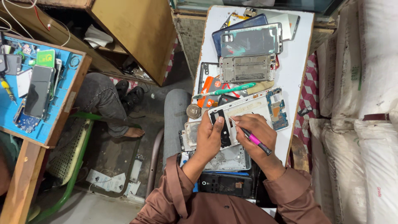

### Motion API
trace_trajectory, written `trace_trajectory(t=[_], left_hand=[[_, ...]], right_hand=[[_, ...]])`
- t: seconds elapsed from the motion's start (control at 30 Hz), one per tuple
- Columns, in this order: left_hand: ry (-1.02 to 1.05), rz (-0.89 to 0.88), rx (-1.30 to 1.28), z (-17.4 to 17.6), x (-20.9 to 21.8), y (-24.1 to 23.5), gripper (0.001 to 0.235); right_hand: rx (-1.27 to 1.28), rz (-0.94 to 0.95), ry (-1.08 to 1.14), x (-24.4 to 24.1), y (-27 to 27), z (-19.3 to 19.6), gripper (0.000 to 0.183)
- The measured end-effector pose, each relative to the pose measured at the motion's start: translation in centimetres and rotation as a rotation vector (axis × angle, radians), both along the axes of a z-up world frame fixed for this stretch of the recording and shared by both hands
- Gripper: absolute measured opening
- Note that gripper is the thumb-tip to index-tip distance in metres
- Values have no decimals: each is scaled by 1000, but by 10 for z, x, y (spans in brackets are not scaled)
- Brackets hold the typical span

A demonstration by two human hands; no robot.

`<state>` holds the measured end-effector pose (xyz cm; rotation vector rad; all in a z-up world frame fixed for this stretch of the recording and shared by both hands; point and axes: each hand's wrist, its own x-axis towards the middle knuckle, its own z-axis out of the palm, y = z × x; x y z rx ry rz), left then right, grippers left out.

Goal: The person uses a pink-handled screwdriver to scrape adhesive or residue from the interior metal frame of a disassembled mobile phone. The person holds the frame in one hand and scrapes the surface with the tool in the other, working on the same unit for the duration of the clip.

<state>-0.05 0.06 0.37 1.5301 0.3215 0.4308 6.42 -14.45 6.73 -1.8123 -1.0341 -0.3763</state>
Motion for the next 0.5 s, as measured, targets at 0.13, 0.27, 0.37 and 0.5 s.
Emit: trace_trajectory(t=[0.13,0.27,0.37,0.5], left_hand=[[-78,-25,-100,-5,3,-1,39],[-111,-6,-58,6,6,-4,38],[-108,-7,-119,9,7,-5,36],[-114,-32,-185,11,7,-4,36]], right_hand=[[-10,3,-135,2,-2,-3,19],[42,-44,41,-4,0,3,20],[86,-48,151,-7,-1,2,20],[94,-56,141,-10,0,3,21]])
